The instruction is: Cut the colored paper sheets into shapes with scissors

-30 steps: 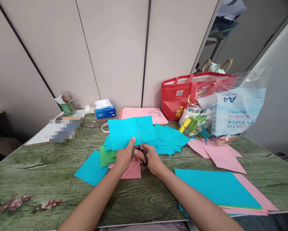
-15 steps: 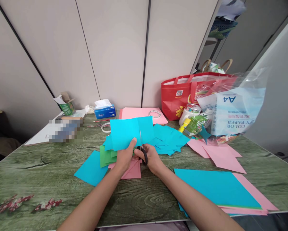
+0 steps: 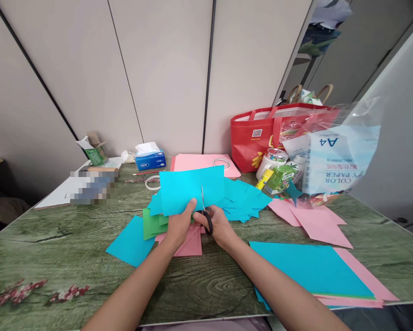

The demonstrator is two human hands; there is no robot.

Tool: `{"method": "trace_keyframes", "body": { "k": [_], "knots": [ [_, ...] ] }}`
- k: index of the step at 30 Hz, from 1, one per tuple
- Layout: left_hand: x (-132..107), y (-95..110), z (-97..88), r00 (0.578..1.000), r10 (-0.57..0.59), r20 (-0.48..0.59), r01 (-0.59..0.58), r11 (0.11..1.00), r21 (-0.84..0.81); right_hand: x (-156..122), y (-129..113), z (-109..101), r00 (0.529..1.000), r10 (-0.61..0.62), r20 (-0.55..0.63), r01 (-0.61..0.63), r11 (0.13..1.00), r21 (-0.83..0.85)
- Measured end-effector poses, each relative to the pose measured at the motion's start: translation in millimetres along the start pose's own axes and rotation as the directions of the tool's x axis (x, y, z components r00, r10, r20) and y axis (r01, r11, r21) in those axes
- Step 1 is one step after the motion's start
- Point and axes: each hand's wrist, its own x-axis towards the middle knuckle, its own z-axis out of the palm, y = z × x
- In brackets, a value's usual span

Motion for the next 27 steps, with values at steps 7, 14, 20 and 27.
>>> {"method": "trace_keyframes", "body": {
  "k": [7, 14, 20, 27],
  "knots": [
    [-2.4, 3.3, 0.4, 1.0, 0.002, -0.014, -0.002, 0.999, 0.044, -0.3, -1.5, 0.7, 1.0, 0.007, -0.007, -0.007, 1.0, 0.002],
    [-3.2, 5.2, 0.0, 1.0, -0.02, -0.018, 0.021, 0.998, 0.058, -0.3, -1.2, 0.4, 1.0, -0.014, 0.018, 0.014, 1.0, -0.002],
    [-1.5, 3.3, -0.7, 1.0, -0.007, -0.027, 0.008, 0.998, 0.065, 0.3, 1.0, -0.8, 1.0, -0.008, 0.011, 0.009, 1.0, -0.016],
    [-1.2, 1.7, -2.2, 0.999, -0.032, -0.024, 0.035, 0.994, 0.106, 0.8, 2.8, -2.2, 0.999, -0.014, 0.041, 0.014, 1.0, -0.007]
  ]
}}
